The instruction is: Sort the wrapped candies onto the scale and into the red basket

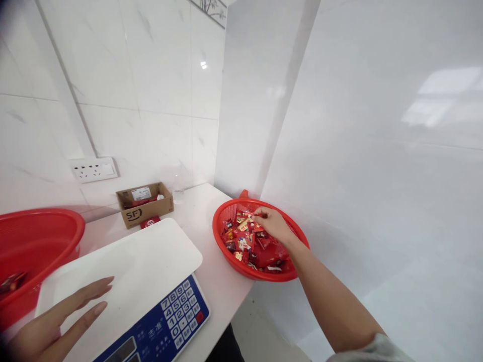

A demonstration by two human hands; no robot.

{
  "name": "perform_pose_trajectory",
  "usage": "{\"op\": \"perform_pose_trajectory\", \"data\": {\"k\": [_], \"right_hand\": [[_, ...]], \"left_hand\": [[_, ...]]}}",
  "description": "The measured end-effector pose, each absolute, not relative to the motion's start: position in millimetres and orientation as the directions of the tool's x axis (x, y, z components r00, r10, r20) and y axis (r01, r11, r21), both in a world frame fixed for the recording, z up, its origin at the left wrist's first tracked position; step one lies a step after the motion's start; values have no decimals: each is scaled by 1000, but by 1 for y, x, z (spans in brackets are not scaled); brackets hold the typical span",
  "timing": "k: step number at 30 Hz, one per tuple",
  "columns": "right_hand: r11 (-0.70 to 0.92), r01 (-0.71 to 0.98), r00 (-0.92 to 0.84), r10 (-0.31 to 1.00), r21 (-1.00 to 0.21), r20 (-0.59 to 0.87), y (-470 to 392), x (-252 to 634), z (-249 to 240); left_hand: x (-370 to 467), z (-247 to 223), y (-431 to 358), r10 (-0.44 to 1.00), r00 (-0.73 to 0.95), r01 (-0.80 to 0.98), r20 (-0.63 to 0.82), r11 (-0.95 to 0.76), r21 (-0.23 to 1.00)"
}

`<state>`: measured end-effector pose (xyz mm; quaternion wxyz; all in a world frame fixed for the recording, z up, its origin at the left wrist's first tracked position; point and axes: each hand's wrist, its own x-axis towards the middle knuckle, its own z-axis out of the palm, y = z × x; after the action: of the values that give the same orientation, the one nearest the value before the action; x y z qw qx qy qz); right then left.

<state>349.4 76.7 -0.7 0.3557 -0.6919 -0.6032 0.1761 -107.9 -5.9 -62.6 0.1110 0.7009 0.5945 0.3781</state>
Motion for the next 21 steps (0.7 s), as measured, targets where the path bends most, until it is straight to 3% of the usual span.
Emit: {"op": "perform_pose_trajectory", "data": {"k": [4,7,9,12,14,16,19,21], "right_hand": [[148,549,80,970,-823,228,66,296,17],[234,266,-73,972,-935,223,63,245,14],[189,85,-191,967,-978,170,64,209,6],[62,-30,-378,923,-998,69,66,158,-10],[24,-24,-495,868,-999,33,67,130,-20],[83,53,-557,830,-995,40,67,111,-28],[274,249,-514,850,-929,113,68,97,-38],[312,322,-466,874,-894,137,69,96,-42]], "left_hand": [[-106,-50,-9,957,104,783,270,-246,571],[-99,-35,-17,969,97,794,226,-213,569],[-94,-27,-23,977,89,794,194,-187,578],[-89,-19,-29,979,76,781,189,-176,600],[-88,-18,-31,974,70,769,213,-189,611],[-89,-19,-31,971,66,770,231,-197,607],[-92,-25,-28,977,74,798,201,-179,576],[-94,-29,-27,982,104,820,156,-174,546]]}}
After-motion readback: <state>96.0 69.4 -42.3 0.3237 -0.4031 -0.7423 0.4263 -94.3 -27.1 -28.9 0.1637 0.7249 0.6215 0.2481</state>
